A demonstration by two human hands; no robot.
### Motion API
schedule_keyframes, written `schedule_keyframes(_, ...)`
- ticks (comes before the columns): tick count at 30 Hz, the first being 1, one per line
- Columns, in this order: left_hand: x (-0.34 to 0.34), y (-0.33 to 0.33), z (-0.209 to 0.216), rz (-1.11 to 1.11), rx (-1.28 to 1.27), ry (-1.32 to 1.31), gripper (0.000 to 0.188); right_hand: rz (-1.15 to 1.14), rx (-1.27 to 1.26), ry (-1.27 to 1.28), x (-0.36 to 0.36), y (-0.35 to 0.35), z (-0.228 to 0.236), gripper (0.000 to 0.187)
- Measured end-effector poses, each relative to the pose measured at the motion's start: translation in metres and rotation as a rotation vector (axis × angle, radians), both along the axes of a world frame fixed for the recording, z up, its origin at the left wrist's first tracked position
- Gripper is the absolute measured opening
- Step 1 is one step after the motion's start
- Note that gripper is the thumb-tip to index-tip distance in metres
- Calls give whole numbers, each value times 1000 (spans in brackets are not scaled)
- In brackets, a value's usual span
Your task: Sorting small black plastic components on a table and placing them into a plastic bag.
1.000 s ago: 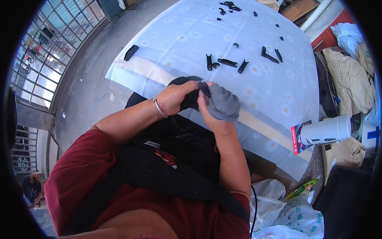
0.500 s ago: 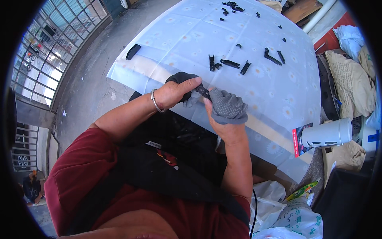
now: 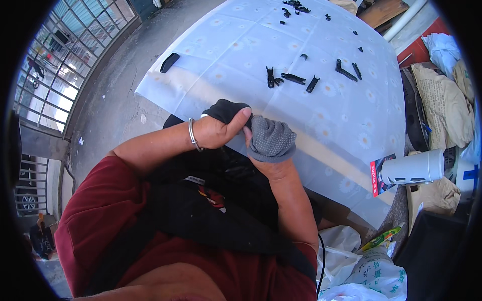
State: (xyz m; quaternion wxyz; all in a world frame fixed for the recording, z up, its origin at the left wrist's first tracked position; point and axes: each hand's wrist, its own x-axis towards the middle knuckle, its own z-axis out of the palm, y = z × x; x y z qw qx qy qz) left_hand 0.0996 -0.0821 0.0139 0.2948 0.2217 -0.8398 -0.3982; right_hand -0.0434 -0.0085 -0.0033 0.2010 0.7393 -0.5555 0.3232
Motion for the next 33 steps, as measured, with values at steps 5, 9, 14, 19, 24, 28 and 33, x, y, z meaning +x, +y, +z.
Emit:
schedule_keyframes(5, 14, -3, 15, 55, 350, -36, 46, -14, 99, 7, 1, 2, 9, 19)
schedule_keyframes(9, 14, -8, 11, 12, 278, -80, 43, -36, 46, 30, 2, 2, 6, 18)
schedule_keyframes(14, 11, -10, 8, -39, 203, -63, 37, -35, 52, -15, 6, 2, 1, 18)
schedule_keyframes(19, 17, -15, -11, -63, 112, -76, 36, -31, 137, -94, 15, 6, 0, 19)
schedule_keyframes(24, 41, -22, -18, -107, -53, -160, 31, 79, 540, -90, -11, -8, 21, 25)
schedule_keyframes(28, 44, -31, 1, -173, -47, -239, 32, -216, 435, 278, -40, -72, 38, 26)
schedule_keyframes(33, 34, -46, 3, -177, -162, -428, 30, -48, 375, 504, -50, -136, 23, 30)
